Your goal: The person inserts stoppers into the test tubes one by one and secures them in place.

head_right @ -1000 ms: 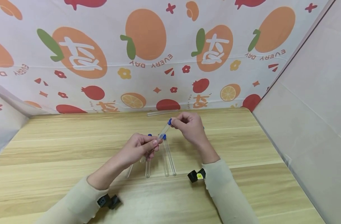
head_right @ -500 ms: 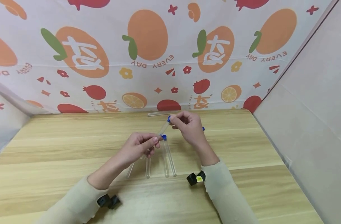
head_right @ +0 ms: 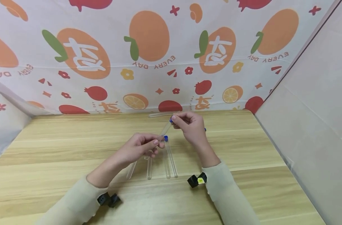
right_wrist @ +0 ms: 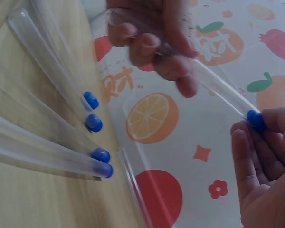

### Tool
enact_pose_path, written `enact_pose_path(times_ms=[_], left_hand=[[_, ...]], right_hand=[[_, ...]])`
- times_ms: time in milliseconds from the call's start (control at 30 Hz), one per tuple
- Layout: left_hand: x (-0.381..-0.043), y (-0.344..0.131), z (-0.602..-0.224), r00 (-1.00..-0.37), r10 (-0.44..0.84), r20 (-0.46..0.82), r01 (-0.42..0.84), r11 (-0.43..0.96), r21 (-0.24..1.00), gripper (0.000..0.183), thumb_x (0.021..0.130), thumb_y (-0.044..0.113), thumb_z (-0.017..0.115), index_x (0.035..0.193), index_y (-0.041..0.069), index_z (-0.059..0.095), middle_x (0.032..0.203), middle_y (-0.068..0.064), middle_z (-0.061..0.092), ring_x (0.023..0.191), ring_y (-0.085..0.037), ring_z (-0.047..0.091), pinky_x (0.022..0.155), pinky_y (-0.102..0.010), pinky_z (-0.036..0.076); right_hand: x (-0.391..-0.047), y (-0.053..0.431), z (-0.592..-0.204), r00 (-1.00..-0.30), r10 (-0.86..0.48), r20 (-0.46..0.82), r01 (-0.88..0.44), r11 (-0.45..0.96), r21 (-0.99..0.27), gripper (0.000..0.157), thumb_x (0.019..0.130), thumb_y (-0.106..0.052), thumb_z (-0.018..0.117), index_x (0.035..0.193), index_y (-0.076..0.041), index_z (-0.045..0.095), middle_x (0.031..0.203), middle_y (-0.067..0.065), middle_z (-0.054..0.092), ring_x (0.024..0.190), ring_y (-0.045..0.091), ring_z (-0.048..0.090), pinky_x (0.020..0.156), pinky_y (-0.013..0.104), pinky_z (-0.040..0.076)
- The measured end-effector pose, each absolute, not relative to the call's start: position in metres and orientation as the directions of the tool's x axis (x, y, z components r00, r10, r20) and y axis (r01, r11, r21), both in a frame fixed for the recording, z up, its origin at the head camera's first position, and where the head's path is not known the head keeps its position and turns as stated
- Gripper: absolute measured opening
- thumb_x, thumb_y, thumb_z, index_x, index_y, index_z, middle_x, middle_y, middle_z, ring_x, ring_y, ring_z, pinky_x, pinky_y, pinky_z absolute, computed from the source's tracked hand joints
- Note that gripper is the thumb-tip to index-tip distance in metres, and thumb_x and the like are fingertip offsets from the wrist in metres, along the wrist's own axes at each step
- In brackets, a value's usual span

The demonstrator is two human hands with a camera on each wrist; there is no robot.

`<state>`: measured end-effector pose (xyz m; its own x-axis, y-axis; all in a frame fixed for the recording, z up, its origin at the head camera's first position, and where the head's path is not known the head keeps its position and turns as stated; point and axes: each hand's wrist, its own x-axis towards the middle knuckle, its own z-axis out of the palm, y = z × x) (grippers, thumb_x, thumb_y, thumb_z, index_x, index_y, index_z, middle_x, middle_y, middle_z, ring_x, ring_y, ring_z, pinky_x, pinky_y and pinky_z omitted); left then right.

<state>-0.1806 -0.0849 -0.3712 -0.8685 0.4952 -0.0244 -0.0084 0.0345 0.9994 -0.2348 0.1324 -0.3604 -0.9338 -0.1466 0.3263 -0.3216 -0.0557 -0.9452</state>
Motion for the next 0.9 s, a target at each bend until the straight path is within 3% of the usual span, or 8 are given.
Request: enact_pose_path(times_ms=[200,333,467,633,767,900], left_hand=[[-0.1756,-0.0779,-0.3700,-0.879,0.476,-0.026,-0.019,0.020,1.000,0.032,0.104,0.004,0.049,0.128,-0.015,0.057,0.095,-0.008,0.069,0.072,-0.012,0.057,0.061,-0.022,0.052],[-0.1739,-0.0779,-0.3706,-0.874,0.484,-0.044,-0.035,0.028,0.999,0.031,0.104,0.007,0.050,0.126,-0.014,0.060,0.096,-0.011,0.070,0.074,-0.014,0.061,0.065,-0.027,0.057],[-0.1742,-0.0780,-0.3713,-0.847,0.526,-0.075,-0.051,0.059,0.997,0.030,0.103,0.012,0.055,0.124,-0.009,0.063,0.107,-0.024,0.070,0.090,-0.028,0.071,0.078,-0.037,0.061],[-0.1732,-0.0773,-0.3708,-0.809,0.577,-0.113,-0.069,0.098,0.993,0.032,0.102,0.013,0.057,0.129,-0.004,0.060,0.122,-0.026,0.066,0.111,-0.040,0.065,0.080,-0.040,0.061],[-0.1731,-0.0770,-0.3729,-0.821,0.562,-0.105,-0.082,0.066,0.994,0.035,0.102,0.009,0.056,0.135,-0.001,0.055,0.124,-0.027,0.064,0.108,-0.038,0.066,0.075,-0.038,0.061],[-0.1741,-0.0774,-0.3753,-0.838,0.538,-0.092,-0.085,0.039,0.996,0.036,0.101,0.009,0.057,0.135,-0.001,0.053,0.122,-0.026,0.064,0.100,-0.028,0.068,0.073,-0.036,0.061]], right_hand=[[-0.2323,0.1286,-0.3614,-0.931,-0.150,0.333,-0.317,-0.121,-0.941,0.015,0.094,-0.006,0.068,0.090,0.008,0.070,0.082,0.005,0.075,0.071,0.015,0.071,0.070,0.032,0.062],[-0.2339,0.1266,-0.3657,-0.925,-0.188,0.330,-0.306,-0.150,-0.940,0.013,0.095,-0.006,0.066,0.092,0.007,0.070,0.083,0.006,0.075,0.074,0.015,0.071,0.071,0.033,0.062],[-0.2328,0.1259,-0.3676,-0.906,-0.236,0.353,-0.338,-0.099,-0.936,0.019,0.097,-0.009,0.065,0.104,0.008,0.068,0.086,0.009,0.073,0.074,0.016,0.070,0.071,0.034,0.062],[-0.2312,0.1269,-0.3652,-0.894,-0.281,0.350,-0.356,-0.031,-0.934,0.022,0.097,-0.014,0.065,0.107,0.006,0.067,0.091,0.015,0.071,0.074,0.019,0.070,0.068,0.034,0.062],[-0.2307,0.1293,-0.3630,-0.902,-0.302,0.309,-0.322,-0.006,-0.947,0.021,0.098,-0.016,0.065,0.109,0.002,0.068,0.095,0.018,0.070,0.076,0.020,0.070,0.069,0.035,0.062],[-0.2309,0.1318,-0.3599,-0.913,-0.328,0.243,-0.271,0.043,-0.962,0.025,0.099,-0.016,0.063,0.119,-0.003,0.066,0.101,0.020,0.070,0.078,0.022,0.072,0.071,0.036,0.062]])
